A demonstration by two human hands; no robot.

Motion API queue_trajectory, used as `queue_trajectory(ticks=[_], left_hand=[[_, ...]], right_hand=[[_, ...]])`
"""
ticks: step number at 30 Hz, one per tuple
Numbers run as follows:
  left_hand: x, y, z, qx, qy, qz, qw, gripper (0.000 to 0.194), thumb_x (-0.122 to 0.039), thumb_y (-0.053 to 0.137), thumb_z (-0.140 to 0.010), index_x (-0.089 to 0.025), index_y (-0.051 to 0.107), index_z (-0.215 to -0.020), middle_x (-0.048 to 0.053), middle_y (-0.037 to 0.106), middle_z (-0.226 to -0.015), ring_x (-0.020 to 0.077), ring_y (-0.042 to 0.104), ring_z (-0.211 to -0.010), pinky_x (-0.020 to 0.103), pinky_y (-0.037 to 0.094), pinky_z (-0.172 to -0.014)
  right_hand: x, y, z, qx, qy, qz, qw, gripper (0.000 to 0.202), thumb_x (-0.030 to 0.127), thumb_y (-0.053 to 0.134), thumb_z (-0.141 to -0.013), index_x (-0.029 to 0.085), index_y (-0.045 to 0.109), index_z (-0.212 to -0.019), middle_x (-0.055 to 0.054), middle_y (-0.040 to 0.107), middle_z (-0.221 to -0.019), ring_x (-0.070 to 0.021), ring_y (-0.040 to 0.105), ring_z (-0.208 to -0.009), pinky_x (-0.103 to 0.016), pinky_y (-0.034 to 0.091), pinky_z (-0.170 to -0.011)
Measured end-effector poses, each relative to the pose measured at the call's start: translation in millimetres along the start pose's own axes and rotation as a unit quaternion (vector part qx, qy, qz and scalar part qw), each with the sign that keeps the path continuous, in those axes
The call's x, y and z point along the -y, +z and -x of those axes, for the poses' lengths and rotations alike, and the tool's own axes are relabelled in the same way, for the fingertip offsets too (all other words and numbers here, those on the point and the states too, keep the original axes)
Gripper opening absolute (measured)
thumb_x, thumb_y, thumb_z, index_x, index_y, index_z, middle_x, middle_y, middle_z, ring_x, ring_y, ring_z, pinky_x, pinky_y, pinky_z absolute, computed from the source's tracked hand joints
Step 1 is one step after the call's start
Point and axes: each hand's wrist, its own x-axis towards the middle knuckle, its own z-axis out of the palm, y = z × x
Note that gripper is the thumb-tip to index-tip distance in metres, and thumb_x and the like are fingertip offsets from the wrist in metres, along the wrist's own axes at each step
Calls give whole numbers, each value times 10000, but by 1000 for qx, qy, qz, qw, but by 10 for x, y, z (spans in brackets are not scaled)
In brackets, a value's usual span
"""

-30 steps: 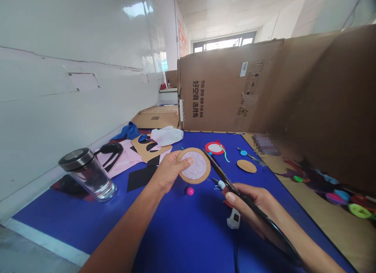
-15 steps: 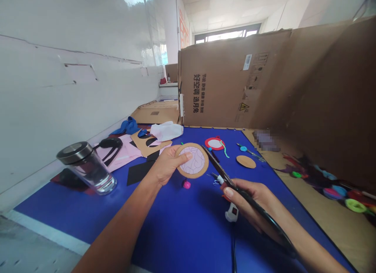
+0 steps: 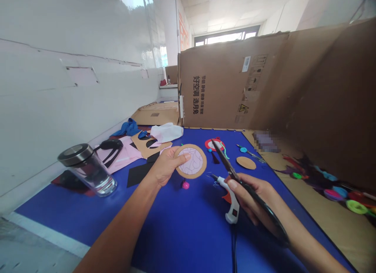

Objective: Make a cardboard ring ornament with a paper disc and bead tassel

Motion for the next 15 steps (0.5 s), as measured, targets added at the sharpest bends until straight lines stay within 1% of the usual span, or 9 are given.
queue_trajectory(ticks=[3,5,7,9,11,13,15], left_hand=[[-2,-8,-5,-7,3,6,1000,504,-452,1028,-692,-143,846,-1046,93,835,-952,207,751,-842,328,577,-814],[-2,-4,-9,-14,6,10,1000,507,-438,1034,-678,-143,843,-1044,92,835,-969,205,750,-855,325,577,-826],[-1,9,-13,-23,7,11,1000,504,-417,1041,-658,-141,841,-1029,90,835,-963,199,743,-842,317,575,-813],[1,29,-17,-29,8,16,999,491,-393,1041,-644,-140,837,-1013,88,834,-951,196,739,-824,311,573,-791],[7,46,-20,-37,13,24,999,470,-371,1037,-639,-142,828,-992,86,833,-952,197,741,-824,307,574,-779],[18,54,-25,-49,15,32,998,449,-350,1035,-631,-147,809,-962,83,832,-964,193,742,-822,298,574,-760],[34,50,-32,-67,15,38,997,443,-326,1035,-620,-153,788,-944,78,832,-974,184,737,-802,283,570,-724]], right_hand=[[-30,-69,-76,-58,-9,-13,998,658,877,665,-882,222,645,-813,46,512,-544,-96,416,-379,-235,393,-378],[-63,-106,-117,-90,-3,-14,996,662,892,693,-838,233,638,-801,43,517,-530,-106,420,-370,-248,398,-370],[-110,-128,-152,-104,7,-9,994,655,889,712,-817,237,654,-817,41,526,-537,-123,447,-376,-260,414,-371],[-166,-134,-180,-105,7,-1,994,639,876,704,-833,238,695,-872,36,543,-553,-143,488,-395,-272,433,-384],[-221,-134,-204,-107,-2,21,994,633,857,690,-857,237,749,-969,30,569,-563,-157,507,-405,-280,428,-397],[-272,-141,-226,-118,-11,58,991,636,836,687,-872,235,786,-1057,18,613,-584,-167,523,-414,-289,416,-414],[-320,-161,-248,-137,-21,104,985,627,818,686,-888,236,810,-1087,-3,672,-623,-184,575,-459,-299,432,-457]])
